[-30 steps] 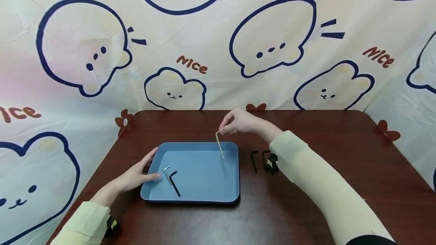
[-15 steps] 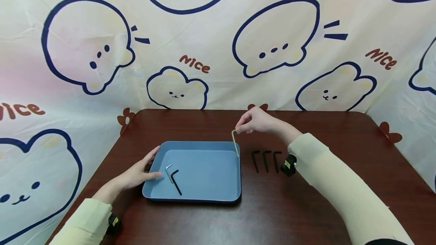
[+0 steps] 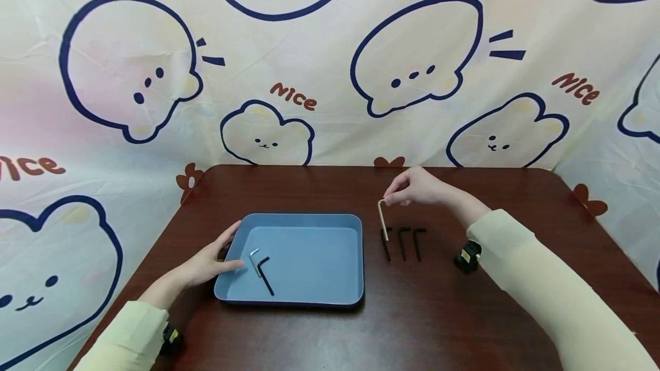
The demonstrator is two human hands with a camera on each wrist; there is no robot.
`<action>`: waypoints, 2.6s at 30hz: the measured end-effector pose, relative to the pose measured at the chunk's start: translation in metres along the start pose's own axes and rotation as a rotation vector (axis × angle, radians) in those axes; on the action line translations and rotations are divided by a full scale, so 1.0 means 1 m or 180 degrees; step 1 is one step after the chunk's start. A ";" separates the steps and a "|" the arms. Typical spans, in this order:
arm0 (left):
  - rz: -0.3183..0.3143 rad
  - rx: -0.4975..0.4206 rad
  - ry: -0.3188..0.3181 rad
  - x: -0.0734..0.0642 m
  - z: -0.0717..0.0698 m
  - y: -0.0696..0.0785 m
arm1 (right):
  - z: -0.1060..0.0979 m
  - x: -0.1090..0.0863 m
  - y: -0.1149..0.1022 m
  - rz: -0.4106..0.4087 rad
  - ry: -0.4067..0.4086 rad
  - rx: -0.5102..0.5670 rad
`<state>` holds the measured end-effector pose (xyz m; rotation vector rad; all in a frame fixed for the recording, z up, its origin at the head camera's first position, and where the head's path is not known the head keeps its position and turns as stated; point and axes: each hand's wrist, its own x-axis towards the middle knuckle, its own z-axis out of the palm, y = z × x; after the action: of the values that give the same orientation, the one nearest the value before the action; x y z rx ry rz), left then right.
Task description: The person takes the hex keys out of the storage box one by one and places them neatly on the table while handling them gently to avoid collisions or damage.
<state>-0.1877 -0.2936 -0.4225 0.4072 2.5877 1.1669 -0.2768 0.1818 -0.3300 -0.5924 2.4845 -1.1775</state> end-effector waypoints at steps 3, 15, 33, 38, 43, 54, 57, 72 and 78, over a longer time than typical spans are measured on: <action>-0.0006 0.0028 0.0016 -0.001 0.000 0.000 | -0.003 -0.005 0.008 0.0011 0.0073 0.0018; 0.0048 0.0047 0.0028 0.000 0.000 0.000 | -0.024 -0.034 0.037 0.0120 0.0253 0.0128; 0.0040 0.0069 0.0020 -0.002 0.001 0.000 | -0.033 -0.067 0.090 0.0351 0.0227 0.0200; 0.0014 0.0036 0.0024 -0.001 0.001 0.001 | -0.029 -0.068 0.101 0.0412 0.0144 0.0310; 0.0011 0.0049 0.0036 -0.001 0.001 0.002 | -0.024 -0.066 0.110 0.0470 0.0118 0.0341; -0.0026 0.0038 0.0044 -0.002 0.001 0.001 | -0.012 -0.062 0.120 0.0566 0.0101 0.0206; -0.0038 0.0020 0.0046 -0.002 0.001 0.002 | -0.009 -0.060 0.121 0.0570 0.0117 0.0139; -0.0061 0.0033 0.0043 -0.002 0.002 0.002 | -0.001 -0.059 0.128 0.0561 0.0363 -0.0139; -0.0037 0.0038 0.0041 -0.002 0.003 0.001 | 0.000 -0.059 0.132 0.0595 0.0483 -0.0276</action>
<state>-0.1850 -0.2917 -0.4228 0.3879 2.6057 1.1544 -0.2562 0.2863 -0.4273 -0.2934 2.6616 -1.0844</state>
